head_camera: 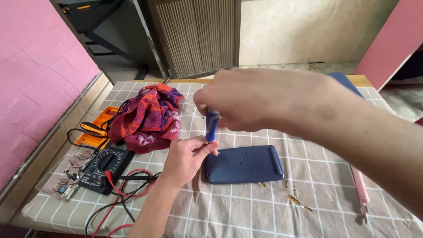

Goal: Using a screwdriver to scrape and pry the edges of a calculator's plastic shell on a repair bench.

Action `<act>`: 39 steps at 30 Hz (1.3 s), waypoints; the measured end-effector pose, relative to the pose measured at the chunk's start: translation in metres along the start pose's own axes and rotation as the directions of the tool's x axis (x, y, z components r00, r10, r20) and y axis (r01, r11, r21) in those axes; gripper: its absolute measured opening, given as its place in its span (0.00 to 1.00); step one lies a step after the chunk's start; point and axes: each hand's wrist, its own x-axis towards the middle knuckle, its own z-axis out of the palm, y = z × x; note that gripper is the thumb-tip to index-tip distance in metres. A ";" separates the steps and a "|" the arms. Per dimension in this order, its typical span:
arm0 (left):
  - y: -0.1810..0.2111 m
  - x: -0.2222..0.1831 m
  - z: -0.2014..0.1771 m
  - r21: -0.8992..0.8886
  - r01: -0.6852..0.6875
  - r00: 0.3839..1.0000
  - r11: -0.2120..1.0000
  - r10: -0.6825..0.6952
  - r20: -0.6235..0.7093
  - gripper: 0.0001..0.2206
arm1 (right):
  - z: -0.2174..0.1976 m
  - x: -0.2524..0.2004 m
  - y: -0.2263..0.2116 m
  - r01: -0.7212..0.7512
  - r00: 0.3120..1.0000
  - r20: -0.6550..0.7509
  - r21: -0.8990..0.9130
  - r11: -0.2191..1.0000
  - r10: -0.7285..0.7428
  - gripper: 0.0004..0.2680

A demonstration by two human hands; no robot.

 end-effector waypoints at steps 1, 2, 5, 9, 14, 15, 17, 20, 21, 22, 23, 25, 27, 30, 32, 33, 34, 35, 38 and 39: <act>0.000 -0.001 -0.001 -0.024 -0.054 0.998 0.998 0.054 -0.015 0.11 | 0.002 0.004 0.001 0.046 0.998 -0.038 -0.015 0.999 -0.047 0.14; 0.001 -0.001 -0.002 -0.046 -0.110 0.994 0.993 0.109 -0.024 0.11 | 0.005 0.008 0.002 0.088 0.993 -0.077 -0.025 0.996 -0.090 0.08; -0.007 -0.008 -0.001 -0.071 -0.060 0.998 0.996 0.058 -0.032 0.10 | 0.023 0.030 -0.004 0.169 0.951 -0.213 -0.245 0.955 -0.223 0.19; -0.010 -0.010 -0.007 -0.023 -0.106 0.994 0.994 0.106 -0.031 0.10 | 0.016 0.029 -0.020 0.131 0.935 -0.280 -0.303 0.944 -0.219 0.21; -0.014 -0.014 -0.001 -0.077 -0.099 0.994 0.992 0.095 -0.055 0.11 | 0.003 0.014 -0.023 0.226 0.962 -0.136 -0.095 0.969 -0.238 0.11; -0.014 -0.015 -0.003 -0.076 -0.097 0.994 0.992 0.092 -0.062 0.11 | 0.013 0.025 -0.026 0.231 0.960 -0.135 -0.100 0.968 -0.243 0.11; -0.014 -0.014 -0.005 -0.056 -0.184 0.981 0.981 0.181 -0.065 0.10 | 0.033 0.045 -0.030 0.147 0.908 -0.333 -0.320 0.936 -0.256 0.18; -0.019 -0.015 -0.003 -0.075 -0.074 0.997 0.994 0.072 -0.038 0.10 | 0.009 0.029 -0.034 0.103 0.966 -0.209 -0.237 0.966 -0.154 0.18; -0.018 -0.012 -0.001 -0.079 -0.073 0.997 0.994 0.069 -0.042 0.10 | 0.002 0.022 -0.034 0.105 0.966 -0.204 -0.241 0.965 -0.156 0.18; -0.017 -0.013 0.000 -0.107 -0.101 0.994 0.989 0.097 -0.041 0.10 | -0.003 0.016 -0.036 0.128 0.979 -0.136 -0.164 0.978 -0.151 0.09; -0.017 -0.013 0.001 -0.134 -0.129 0.991 0.983 0.125 -0.041 0.10 | -0.009 0.011 -0.038 0.145 0.986 -0.066 -0.085 0.986 -0.150 0.09; -0.018 -0.015 -0.002 -0.129 -0.125 0.992 0.984 0.123 -0.027 0.09 | 0.004 0.021 -0.034 0.215 0.966 -0.102 -0.184 0.959 -0.236 0.02; -0.014 -0.016 -0.008 -0.121 -0.128 0.992 0.984 0.127 -0.021 0.09 | 0.009 0.029 -0.035 0.277 0.936 -0.134 -0.292 0.915 -0.326 0.11; -0.006 -0.018 -0.010 -0.139 0.178 0.973 0.974 -0.152 0.175 0.25 | 0.016 0.039 -0.034 0.303 0.922 -0.116 -0.372 0.877 -0.368 0.10; -0.008 -0.018 -0.011 -0.094 0.179 0.956 0.979 -0.150 0.251 0.33 | 0.022 0.049 -0.033 0.190 0.937 -0.207 -0.374 0.908 -0.282 0.14; -0.010 -0.020 -0.012 -0.093 0.183 0.956 0.979 -0.155 0.249 0.33 | 0.034 0.057 -0.034 0.195 0.936 -0.206 -0.374 0.907 -0.286 0.14; -0.010 -0.019 -0.012 -0.083 0.176 0.956 0.981 -0.149 0.254 0.31 | 0.045 0.064 -0.033 0.097 0.927 -0.301 -0.385 0.918 -0.224 0.14; -0.011 -0.018 -0.011 -0.074 0.168 0.955 0.983 -0.144 0.260 0.29 | 0.056 0.071 -0.031 -0.003 0.904 -0.394 -0.387 0.922 -0.163 0.15; -0.004 -0.017 -0.013 -0.069 0.263 0.927 0.962 -0.233 0.293 0.27 | 0.008 0.027 -0.038 0.096 0.995 0.026 -0.034 0.995 -0.095 0.19; -0.004 -0.017 -0.013 -0.068 0.268 0.927 0.961 -0.237 0.291 0.27 | 0.013 0.032 -0.035 0.100 0.995 0.028 -0.034 0.994 -0.100 0.19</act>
